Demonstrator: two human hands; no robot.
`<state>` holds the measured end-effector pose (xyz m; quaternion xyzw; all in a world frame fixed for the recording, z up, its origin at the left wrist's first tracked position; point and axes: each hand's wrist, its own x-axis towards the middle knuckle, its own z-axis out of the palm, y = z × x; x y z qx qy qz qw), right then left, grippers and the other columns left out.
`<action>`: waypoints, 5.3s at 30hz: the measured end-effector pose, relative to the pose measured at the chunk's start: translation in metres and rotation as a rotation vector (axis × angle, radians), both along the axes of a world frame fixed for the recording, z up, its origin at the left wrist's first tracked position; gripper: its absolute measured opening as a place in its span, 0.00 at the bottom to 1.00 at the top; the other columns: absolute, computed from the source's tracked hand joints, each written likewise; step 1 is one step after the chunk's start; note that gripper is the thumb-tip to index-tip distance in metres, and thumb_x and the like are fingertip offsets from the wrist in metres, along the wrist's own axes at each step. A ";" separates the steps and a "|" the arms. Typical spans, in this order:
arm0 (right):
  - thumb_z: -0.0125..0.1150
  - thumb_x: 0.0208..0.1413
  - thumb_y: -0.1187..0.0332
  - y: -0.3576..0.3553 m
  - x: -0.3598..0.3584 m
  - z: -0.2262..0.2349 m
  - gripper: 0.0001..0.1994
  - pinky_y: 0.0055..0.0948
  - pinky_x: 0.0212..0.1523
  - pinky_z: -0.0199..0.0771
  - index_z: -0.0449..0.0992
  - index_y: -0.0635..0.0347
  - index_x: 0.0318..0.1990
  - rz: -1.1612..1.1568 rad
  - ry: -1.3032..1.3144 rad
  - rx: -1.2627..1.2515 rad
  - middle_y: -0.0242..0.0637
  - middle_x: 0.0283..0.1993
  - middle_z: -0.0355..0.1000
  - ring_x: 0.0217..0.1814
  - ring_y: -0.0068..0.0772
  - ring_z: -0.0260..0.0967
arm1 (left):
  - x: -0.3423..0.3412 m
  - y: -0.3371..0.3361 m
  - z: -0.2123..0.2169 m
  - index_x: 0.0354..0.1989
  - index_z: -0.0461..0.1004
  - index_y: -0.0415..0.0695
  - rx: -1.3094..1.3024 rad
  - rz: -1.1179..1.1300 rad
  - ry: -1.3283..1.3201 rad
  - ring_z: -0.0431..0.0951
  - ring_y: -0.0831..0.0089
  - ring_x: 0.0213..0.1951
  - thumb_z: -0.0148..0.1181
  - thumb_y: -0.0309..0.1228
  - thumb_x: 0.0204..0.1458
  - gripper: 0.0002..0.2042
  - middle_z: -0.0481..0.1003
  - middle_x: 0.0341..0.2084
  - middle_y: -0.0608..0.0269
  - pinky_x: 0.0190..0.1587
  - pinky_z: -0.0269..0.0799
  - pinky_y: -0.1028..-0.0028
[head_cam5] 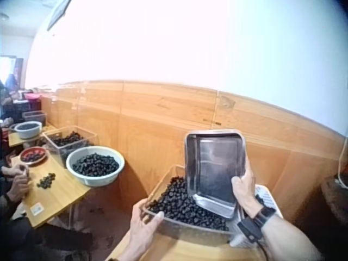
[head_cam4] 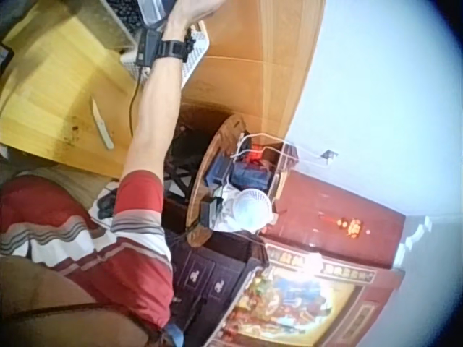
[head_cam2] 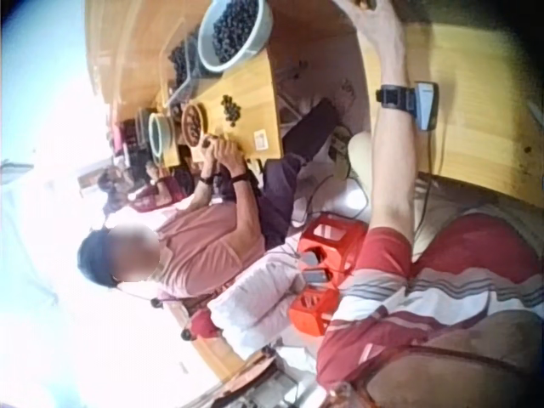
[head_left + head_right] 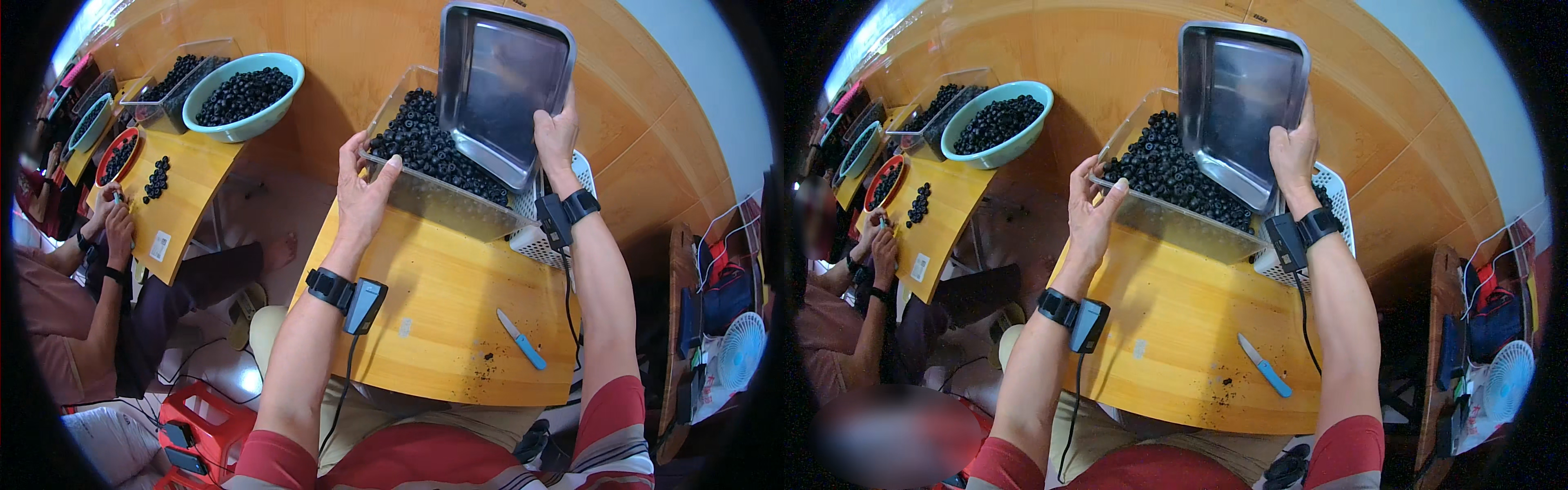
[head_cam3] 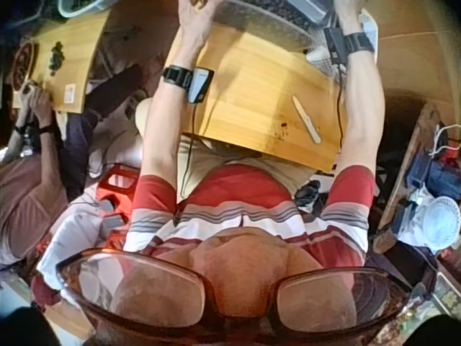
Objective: Manually sorting and inspecting black olives or similar small produce using a small knife.
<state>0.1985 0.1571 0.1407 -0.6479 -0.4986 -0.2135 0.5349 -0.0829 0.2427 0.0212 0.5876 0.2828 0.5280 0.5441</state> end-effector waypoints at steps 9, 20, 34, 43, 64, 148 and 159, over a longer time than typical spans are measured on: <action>0.49 0.44 0.82 0.004 -0.009 -0.016 0.35 0.27 0.46 0.72 0.64 0.65 0.67 0.157 0.222 -0.010 0.42 0.48 0.77 0.44 0.32 0.73 | -0.004 0.003 0.001 0.66 0.61 0.45 0.026 0.035 0.036 0.70 0.64 0.56 0.69 0.39 0.53 0.33 0.68 0.57 0.54 0.58 0.68 0.65; 0.50 0.40 0.83 0.001 0.035 -0.029 0.29 0.27 0.44 0.73 0.70 0.67 0.57 0.186 0.533 -0.027 0.40 0.43 0.75 0.41 0.31 0.74 | -0.003 -0.003 0.005 0.66 0.60 0.45 0.020 0.040 0.034 0.69 0.65 0.55 0.69 0.37 0.54 0.33 0.68 0.57 0.54 0.58 0.67 0.66; 0.48 0.38 0.86 -0.006 0.015 -0.027 0.30 0.26 0.41 0.75 0.71 0.67 0.56 0.230 0.665 0.021 0.40 0.44 0.75 0.40 0.32 0.74 | -0.002 -0.002 0.001 0.66 0.60 0.45 -0.003 -0.029 -0.065 0.69 0.68 0.56 0.68 0.36 0.55 0.32 0.66 0.56 0.57 0.58 0.67 0.66; 0.48 0.38 0.85 0.002 0.010 -0.048 0.26 0.27 0.43 0.73 0.70 0.71 0.52 0.264 0.723 0.150 0.41 0.42 0.74 0.42 0.35 0.73 | 0.000 -0.003 0.003 0.66 0.59 0.44 -0.001 -0.039 -0.083 0.70 0.70 0.56 0.68 0.34 0.56 0.32 0.67 0.57 0.57 0.58 0.68 0.69; 0.49 0.40 0.86 -0.018 0.012 -0.031 0.26 0.27 0.36 0.73 0.71 0.70 0.53 0.203 0.826 0.120 0.41 0.43 0.73 0.38 0.31 0.72 | -0.002 0.000 -0.003 0.67 0.61 0.46 -0.018 -0.034 -0.089 0.68 0.68 0.55 0.70 0.36 0.54 0.33 0.67 0.56 0.58 0.59 0.67 0.69; 0.66 0.57 0.60 -0.344 -0.148 -0.134 0.17 0.40 0.54 0.71 0.80 0.56 0.51 -0.024 -0.073 -0.692 0.41 0.55 0.72 0.55 0.44 0.70 | -0.257 -0.270 -0.014 0.65 0.65 0.37 -0.686 -0.144 -0.315 0.76 0.55 0.56 0.40 0.52 0.68 0.31 0.73 0.57 0.45 0.60 0.71 0.55; 0.62 0.54 0.70 -0.346 -0.125 -0.162 0.09 0.38 0.48 0.72 0.83 0.55 0.42 -0.096 -0.236 -0.706 0.33 0.44 0.74 0.45 0.40 0.71 | -0.256 -0.282 -0.030 0.62 0.65 0.35 -0.684 -0.191 -0.246 0.78 0.56 0.53 0.41 0.48 0.68 0.28 0.75 0.54 0.47 0.59 0.73 0.58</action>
